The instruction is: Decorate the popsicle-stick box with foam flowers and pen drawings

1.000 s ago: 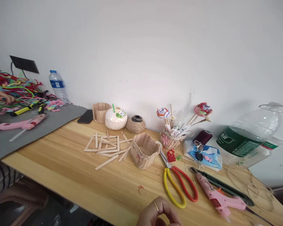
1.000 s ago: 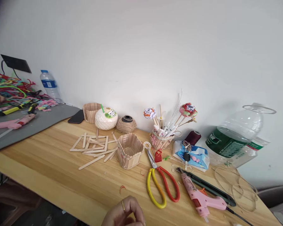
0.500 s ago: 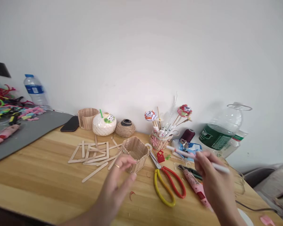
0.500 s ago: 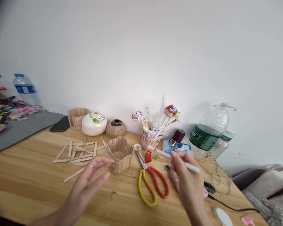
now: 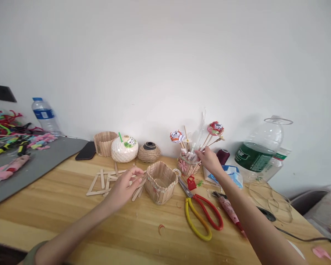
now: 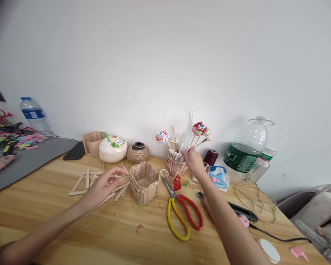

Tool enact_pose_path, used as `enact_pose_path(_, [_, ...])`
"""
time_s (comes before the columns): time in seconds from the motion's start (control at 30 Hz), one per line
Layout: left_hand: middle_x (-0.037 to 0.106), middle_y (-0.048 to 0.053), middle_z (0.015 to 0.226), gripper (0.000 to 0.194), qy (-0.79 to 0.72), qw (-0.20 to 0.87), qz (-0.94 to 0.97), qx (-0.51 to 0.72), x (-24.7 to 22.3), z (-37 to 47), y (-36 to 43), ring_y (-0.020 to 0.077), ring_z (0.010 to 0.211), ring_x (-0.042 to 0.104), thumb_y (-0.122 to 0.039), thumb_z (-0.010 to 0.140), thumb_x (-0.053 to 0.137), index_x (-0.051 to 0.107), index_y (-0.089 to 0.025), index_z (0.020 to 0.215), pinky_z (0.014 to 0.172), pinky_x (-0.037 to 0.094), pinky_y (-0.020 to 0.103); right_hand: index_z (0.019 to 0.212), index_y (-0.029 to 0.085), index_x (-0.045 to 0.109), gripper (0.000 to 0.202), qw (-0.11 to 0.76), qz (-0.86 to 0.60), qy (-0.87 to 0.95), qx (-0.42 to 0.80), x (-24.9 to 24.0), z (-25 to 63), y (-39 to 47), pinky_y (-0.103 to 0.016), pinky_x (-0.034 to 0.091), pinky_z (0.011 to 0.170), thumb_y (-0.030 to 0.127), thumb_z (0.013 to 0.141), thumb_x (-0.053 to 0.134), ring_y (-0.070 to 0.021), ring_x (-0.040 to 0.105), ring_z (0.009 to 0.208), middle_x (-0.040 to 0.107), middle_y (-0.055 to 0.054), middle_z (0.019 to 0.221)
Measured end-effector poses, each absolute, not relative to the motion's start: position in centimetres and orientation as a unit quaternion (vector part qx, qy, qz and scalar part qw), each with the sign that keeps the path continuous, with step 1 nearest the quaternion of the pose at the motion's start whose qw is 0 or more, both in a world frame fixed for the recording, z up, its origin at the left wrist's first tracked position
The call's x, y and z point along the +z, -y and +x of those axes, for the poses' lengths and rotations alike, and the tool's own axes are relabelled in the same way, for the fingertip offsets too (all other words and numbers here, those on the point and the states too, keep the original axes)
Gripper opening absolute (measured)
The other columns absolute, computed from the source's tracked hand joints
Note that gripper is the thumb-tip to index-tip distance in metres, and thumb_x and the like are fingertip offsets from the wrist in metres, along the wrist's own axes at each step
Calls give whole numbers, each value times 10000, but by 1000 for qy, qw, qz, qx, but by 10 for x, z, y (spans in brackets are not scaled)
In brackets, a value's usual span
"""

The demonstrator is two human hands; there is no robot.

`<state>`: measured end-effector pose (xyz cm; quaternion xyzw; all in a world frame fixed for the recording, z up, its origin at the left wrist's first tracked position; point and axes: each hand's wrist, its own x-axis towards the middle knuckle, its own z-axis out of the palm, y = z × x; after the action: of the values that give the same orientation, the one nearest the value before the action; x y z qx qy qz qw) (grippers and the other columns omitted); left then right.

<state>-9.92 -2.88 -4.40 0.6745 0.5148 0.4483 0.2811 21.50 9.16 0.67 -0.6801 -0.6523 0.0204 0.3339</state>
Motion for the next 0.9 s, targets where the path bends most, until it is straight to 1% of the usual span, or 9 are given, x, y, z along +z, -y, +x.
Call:
enact_pose_path(0.1, [625,107,1192,281,-505,292,695,421,-45,-103,18,245,1166,564,-285,838,457,561,-195,1083,997,438,408,1208,160,558,327,352,-681,641,28,1,211,-85,-420,543,816,341,936,564,-213,636,967,618,-89,1161])
enact_pose_path(0.23, [556,117,1353,479,-487,330,721,365,-49,-111,-2,257,1282,488,-179,760,526,505,-193,1238,1081,363,424,1284,122,446,437,392,-642,659,-3,-11,200,-39,-450,522,779,422,973,380,-269,650,870,662,-139,982])
enact_pose_path(0.3, [563,120,1367,585,-472,358,736,328,-52,-114,-12,290,1273,504,-162,684,633,526,-192,1258,1070,377,425,1219,182,509,460,364,-592,719,23,-27,187,-8,-413,538,752,495,883,527,-267,669,831,688,-104,957])
enact_pose_path(0.37, [636,100,1290,593,-448,385,751,294,-55,-113,-19,303,1186,577,-174,625,720,596,-194,1204,1015,434,398,1263,235,498,575,326,-539,774,58,-48,173,17,-418,545,816,509,784,658,-289,670,973,687,-101,1112])
enact_pose_path(0.47, [733,56,1110,437,-427,405,760,278,-59,-106,-25,283,1008,665,-233,642,747,682,-196,1073,900,501,352,1483,187,197,924,291,-492,810,130,-72,152,35,-512,364,1083,406,751,717,-328,380,1378,391,-205,1492])
enact_pose_path(0.53, [753,52,1053,357,-434,400,753,291,-60,-99,-26,287,967,675,-285,673,741,706,-191,1015,870,507,349,1514,190,44,1026,315,-510,776,196,-77,142,32,-505,253,1148,362,755,712,-296,265,1439,272,-204,1553])
enact_pose_path(0.6, [761,63,1026,312,-443,392,743,312,-59,-91,-26,300,964,677,-328,700,729,722,-179,974,871,504,358,1519,220,3,1061,368,-513,730,263,-73,136,22,-481,193,1171,359,746,717,-273,214,1457,228,-170,1574])
enact_pose_path(0.73, [752,82,1074,325,-446,385,723,361,-54,-77,-30,298,1017,672,-379,794,650,726,-170,1031,912,488,368,1510,252,142,978,451,-475,655,377,-61,141,0,-485,317,1116,450,742,715,-289,392,1374,390,-140,1506])
enact_pose_path(0.9, [726,120,1114,389,-450,392,692,406,-52,-69,-35,330,1088,633,-445,812,632,732,-163,1061,999,433,432,1353,190,472,743,436,-485,639,408,-59,152,-10,-489,428,1030,566,747,682,-314,580,1203,612,-148,1315])
